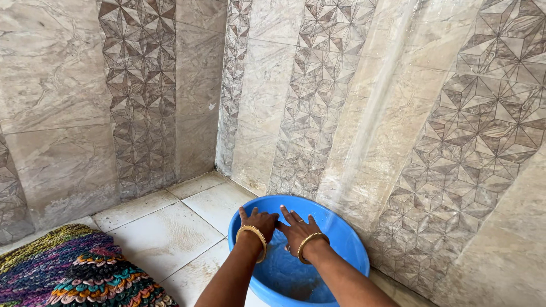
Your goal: The person fills a blue plastic basin with water from a wall tap, places a colorful woven mat into the basin, and scrubs it by hand before lifting the basin to pour out the water.
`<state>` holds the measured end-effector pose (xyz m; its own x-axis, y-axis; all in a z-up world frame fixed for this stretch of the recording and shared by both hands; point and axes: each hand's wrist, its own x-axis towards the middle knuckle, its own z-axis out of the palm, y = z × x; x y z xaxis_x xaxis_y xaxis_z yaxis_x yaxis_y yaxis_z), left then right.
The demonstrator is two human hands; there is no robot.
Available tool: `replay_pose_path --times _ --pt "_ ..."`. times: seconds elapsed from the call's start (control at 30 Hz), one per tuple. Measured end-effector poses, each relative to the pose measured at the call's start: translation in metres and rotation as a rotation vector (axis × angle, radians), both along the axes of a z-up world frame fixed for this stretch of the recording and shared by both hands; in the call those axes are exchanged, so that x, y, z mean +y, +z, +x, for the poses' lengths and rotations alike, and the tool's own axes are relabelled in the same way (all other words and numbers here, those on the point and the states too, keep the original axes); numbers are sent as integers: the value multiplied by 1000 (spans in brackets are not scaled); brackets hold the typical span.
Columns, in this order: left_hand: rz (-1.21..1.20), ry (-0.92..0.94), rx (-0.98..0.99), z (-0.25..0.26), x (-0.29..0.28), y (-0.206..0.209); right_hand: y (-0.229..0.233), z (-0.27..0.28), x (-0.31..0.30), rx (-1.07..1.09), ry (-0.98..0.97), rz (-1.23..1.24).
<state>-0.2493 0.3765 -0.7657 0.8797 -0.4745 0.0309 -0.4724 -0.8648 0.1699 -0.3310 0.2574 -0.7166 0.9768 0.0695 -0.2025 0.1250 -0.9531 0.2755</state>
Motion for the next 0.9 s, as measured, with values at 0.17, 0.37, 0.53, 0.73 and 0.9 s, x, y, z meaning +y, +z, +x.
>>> replay_pose_path --times 0.17,0.37,0.53,0.73,0.9 --pt "0 20 5 -4 7 3 0 0 6 -9 12 -19" --pt "36 49 52 -5 13 9 3 0 8 -2 3 -40" --pt "-7 48 70 3 12 -7 2 -3 10 5 7 -50" --pt "43 24 -5 18 5 -81 -46 1 6 19 46 -27" --pt "158 -97 181 -4 12 -148 -107 1 0 123 72 -7"
